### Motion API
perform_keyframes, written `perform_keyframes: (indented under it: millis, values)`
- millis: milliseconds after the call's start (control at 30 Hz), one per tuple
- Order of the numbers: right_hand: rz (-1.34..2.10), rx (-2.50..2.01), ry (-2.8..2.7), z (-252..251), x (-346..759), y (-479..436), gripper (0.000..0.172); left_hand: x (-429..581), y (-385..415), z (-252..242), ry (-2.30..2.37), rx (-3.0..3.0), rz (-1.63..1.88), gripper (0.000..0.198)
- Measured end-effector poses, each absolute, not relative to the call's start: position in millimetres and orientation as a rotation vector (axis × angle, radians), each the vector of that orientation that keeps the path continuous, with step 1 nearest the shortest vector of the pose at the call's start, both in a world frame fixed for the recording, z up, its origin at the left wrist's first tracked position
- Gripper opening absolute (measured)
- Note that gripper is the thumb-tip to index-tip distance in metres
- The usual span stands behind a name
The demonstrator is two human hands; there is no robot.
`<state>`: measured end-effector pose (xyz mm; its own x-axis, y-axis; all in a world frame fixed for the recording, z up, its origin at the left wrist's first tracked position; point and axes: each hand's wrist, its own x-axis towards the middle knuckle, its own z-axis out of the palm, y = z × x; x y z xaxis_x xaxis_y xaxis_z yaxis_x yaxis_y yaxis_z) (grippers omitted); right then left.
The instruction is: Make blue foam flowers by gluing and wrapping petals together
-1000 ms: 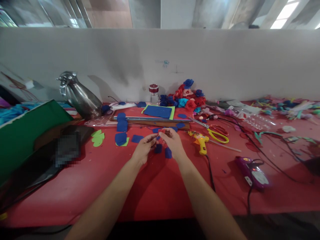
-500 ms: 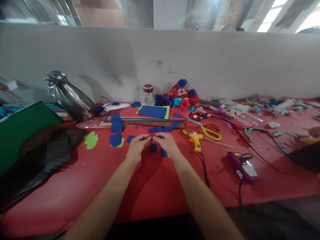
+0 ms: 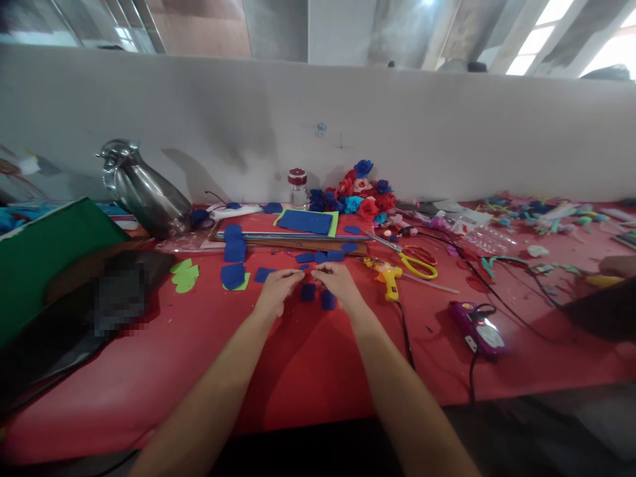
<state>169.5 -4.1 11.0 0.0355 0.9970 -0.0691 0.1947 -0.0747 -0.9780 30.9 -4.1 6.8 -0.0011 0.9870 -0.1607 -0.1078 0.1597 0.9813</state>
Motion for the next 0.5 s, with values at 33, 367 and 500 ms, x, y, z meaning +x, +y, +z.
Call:
perform_keyframes:
  millis: [33, 367, 500]
  values:
    - [1.126, -1.432, -1.319, 12.6, 171.8, -5.1, 0.016, 31.2, -4.2, 7.2, 1.228, 1.013, 1.139, 0.01]
    - [0.134, -2.298, -1.271, 17.2, 276.4, -43.7, 0.025, 31.8, -7.8, 12.2, 1.327, 1.056, 0.965, 0.015]
    - [0.409, -2.299, -1.177, 7.5, 297.2, -45.6, 0.022, 32.8, -8.9, 14.8, 1.328, 1.062, 0.92, 0.012]
